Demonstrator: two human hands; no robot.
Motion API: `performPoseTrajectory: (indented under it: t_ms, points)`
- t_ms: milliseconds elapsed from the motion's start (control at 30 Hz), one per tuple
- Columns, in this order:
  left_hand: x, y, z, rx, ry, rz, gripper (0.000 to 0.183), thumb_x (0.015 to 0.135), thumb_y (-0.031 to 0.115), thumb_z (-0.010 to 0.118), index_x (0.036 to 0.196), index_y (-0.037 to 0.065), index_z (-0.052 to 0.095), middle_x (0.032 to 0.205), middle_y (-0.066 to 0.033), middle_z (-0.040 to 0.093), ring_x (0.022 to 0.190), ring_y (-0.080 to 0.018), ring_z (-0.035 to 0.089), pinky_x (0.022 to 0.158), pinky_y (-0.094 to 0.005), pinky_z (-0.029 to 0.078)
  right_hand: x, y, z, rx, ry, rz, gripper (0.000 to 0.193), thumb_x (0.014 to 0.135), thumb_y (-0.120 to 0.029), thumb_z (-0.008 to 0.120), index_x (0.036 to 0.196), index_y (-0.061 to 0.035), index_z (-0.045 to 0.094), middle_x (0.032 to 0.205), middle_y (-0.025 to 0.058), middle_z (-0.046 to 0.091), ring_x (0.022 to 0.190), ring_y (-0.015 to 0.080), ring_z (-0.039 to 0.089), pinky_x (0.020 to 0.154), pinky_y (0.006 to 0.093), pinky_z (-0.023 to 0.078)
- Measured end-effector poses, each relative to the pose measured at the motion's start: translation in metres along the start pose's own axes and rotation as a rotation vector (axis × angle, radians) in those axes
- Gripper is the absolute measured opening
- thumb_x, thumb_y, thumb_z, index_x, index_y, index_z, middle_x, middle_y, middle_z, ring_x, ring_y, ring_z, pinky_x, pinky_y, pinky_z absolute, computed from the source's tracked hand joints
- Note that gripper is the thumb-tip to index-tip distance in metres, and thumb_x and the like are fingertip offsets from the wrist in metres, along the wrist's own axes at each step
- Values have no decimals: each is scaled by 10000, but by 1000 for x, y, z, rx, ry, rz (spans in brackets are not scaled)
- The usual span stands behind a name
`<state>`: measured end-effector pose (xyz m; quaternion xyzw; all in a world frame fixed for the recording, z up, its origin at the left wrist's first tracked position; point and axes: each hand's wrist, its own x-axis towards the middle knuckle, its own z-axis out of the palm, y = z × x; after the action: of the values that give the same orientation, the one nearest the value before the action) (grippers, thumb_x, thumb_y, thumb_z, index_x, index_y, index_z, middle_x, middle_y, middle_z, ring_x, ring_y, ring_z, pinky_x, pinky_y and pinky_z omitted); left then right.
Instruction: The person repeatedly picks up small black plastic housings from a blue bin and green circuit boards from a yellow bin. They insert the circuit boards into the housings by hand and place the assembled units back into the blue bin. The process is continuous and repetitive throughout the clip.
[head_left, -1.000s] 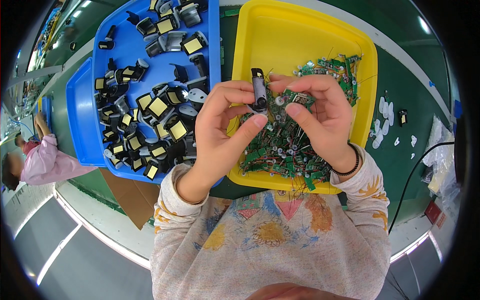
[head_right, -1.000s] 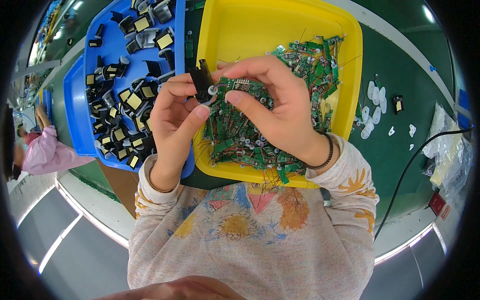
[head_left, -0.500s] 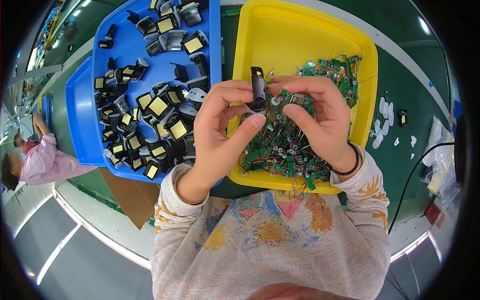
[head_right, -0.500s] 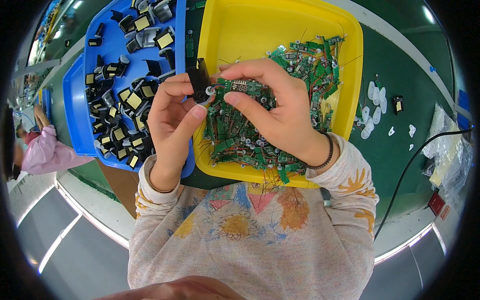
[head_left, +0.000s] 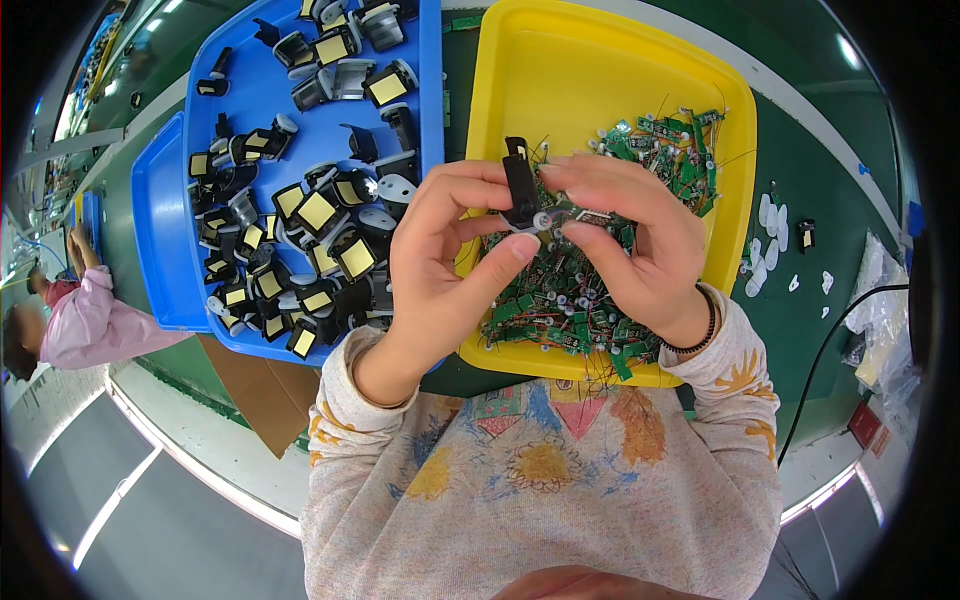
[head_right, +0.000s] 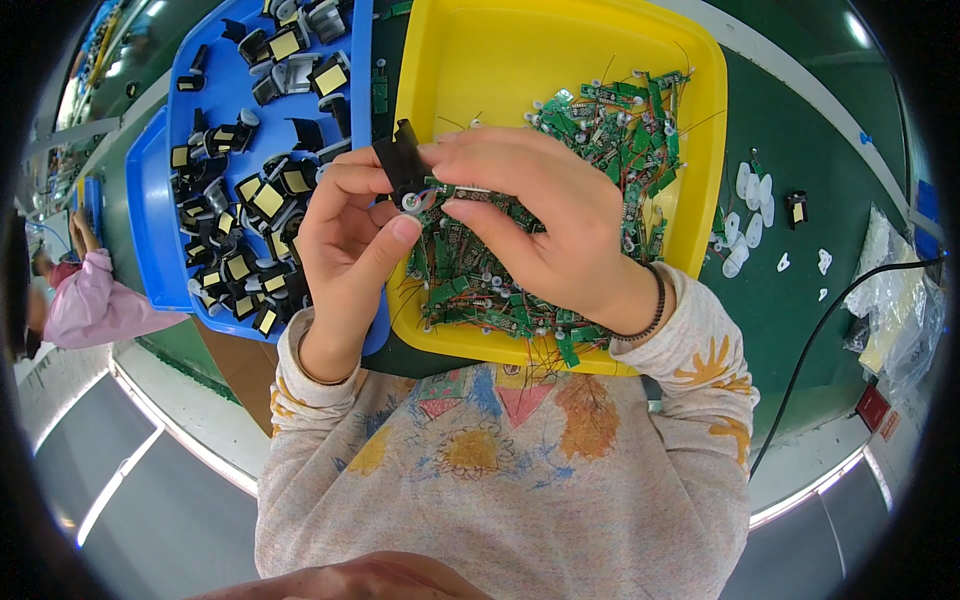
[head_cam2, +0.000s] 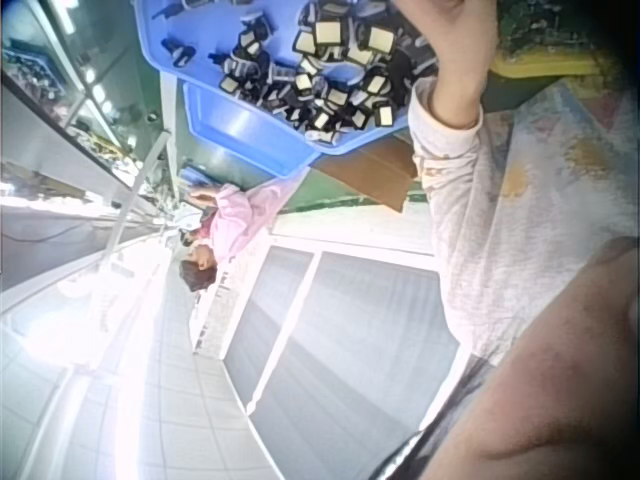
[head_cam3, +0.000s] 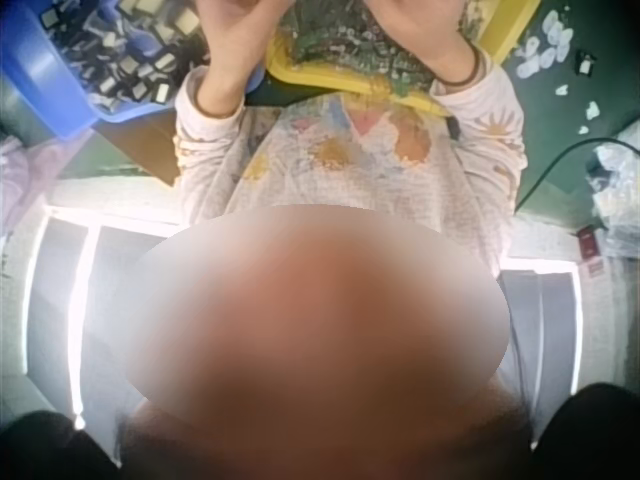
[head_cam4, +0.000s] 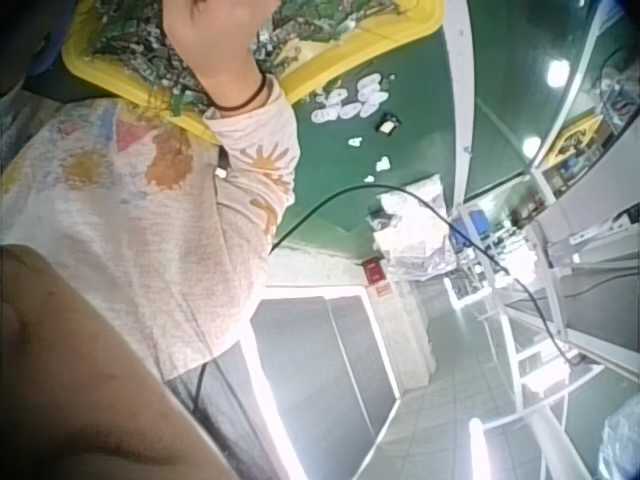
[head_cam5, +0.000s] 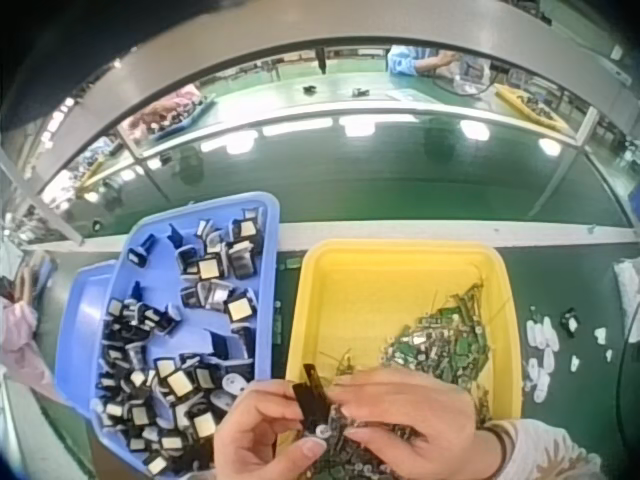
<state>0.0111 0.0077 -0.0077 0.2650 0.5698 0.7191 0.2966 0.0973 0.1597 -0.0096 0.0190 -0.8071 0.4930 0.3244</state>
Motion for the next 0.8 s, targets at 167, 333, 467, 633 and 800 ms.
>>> performPoseTrajectory:
  t_ms: [167,333,467,633,800]
  points:
    - [0,1,0,-19,5,-12,253,759,-19,610,986,-7,497,1098,-102,463,992,-167,520,839,-300,463,-9,4,2,546,58,178,285,801,-26,582,1070,-19,490,1005,173,606,957,287,593,805,354,476]
    - [-1,0,-2,40,19,-11,242,785,17,581,998,-8,471,1122,-112,477,1038,-187,503,876,-351,461,-6,14,-3,923,70,465,317,931,-263,405,1163,-57,341,1072,232,560,1023,315,557,893,408,442]
    - [0,0,-1,-33,55,-49,266,754,-44,613,992,1,503,1090,-87,445,966,-133,507,782,-255,452,-3,10,-3,1085,103,588,299,934,-245,400,1162,-60,344,1088,236,553,1021,308,560,898,403,439]
    - [0,1,1,-83,52,-84,264,755,-40,613,992,8,506,1071,-78,469,976,-135,504,812,-269,432,-6,14,-3,978,56,523,264,903,-157,477,1140,-72,395,1074,214,566,991,279,579,880,362,448]
    - [0,1,0,-60,22,-45,265,751,-36,618,988,13,511,1051,-77,502,988,-153,509,859,-296,405,-5,0,-1,125,-22,136,234,758,-30,626,985,-56,577,878,116,628,805,243,616,709,309,487]
